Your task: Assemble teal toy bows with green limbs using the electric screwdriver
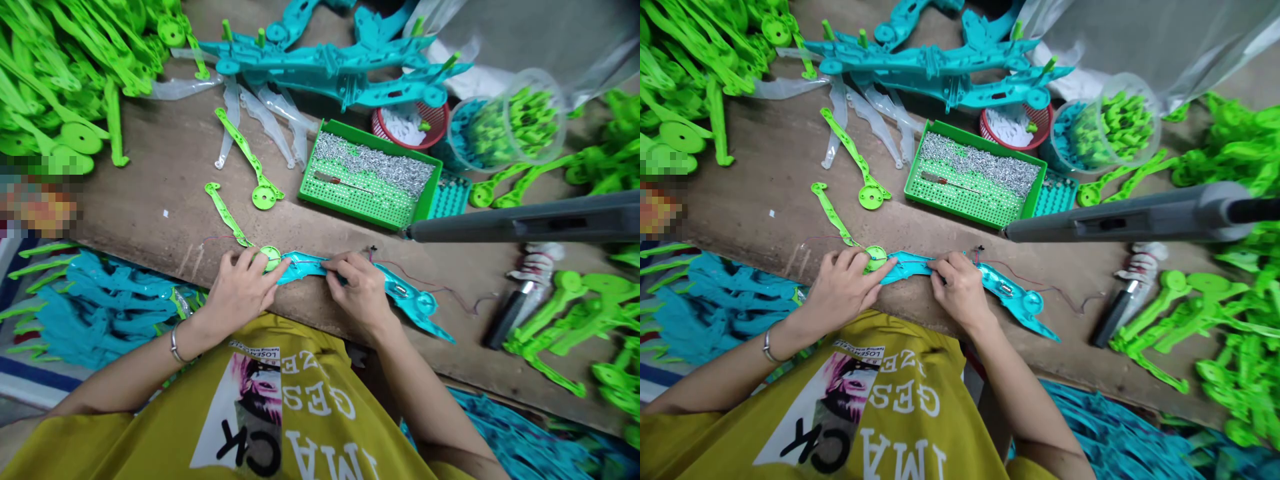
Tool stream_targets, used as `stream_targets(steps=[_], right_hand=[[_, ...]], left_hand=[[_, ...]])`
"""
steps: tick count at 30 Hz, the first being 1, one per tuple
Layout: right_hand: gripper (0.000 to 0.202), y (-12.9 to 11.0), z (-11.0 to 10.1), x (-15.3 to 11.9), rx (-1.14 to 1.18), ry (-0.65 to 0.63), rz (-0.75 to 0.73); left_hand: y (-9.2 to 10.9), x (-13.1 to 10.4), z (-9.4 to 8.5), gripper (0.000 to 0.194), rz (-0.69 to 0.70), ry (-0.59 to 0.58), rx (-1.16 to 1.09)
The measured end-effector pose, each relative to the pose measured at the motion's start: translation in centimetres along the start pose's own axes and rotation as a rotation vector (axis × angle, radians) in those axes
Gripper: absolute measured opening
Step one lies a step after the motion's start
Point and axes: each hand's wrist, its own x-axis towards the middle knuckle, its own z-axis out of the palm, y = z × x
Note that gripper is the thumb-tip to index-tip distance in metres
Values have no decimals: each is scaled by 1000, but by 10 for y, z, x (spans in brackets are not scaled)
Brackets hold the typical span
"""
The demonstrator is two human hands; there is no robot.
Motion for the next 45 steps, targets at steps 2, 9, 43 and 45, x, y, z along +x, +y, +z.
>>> stream_targets(steps=[2, 9, 43, 45], right_hand=[[19, -1, 0, 1, -24, -39, 5], [28, -8, -2, -3, -207, -137, 12], [22, -59, 70, 197, 375, -593, -396], [23, -59, 71, 198, 396, -603, -399]], left_hand=[[0, 0, 0, 51, 1, 0, 0], [1, 1, -1, 51, -4, -8, -24], [-48, -15, 31, 38, -210, 455, -345], [-54, -14, 35, 37, -171, 435, -340]])
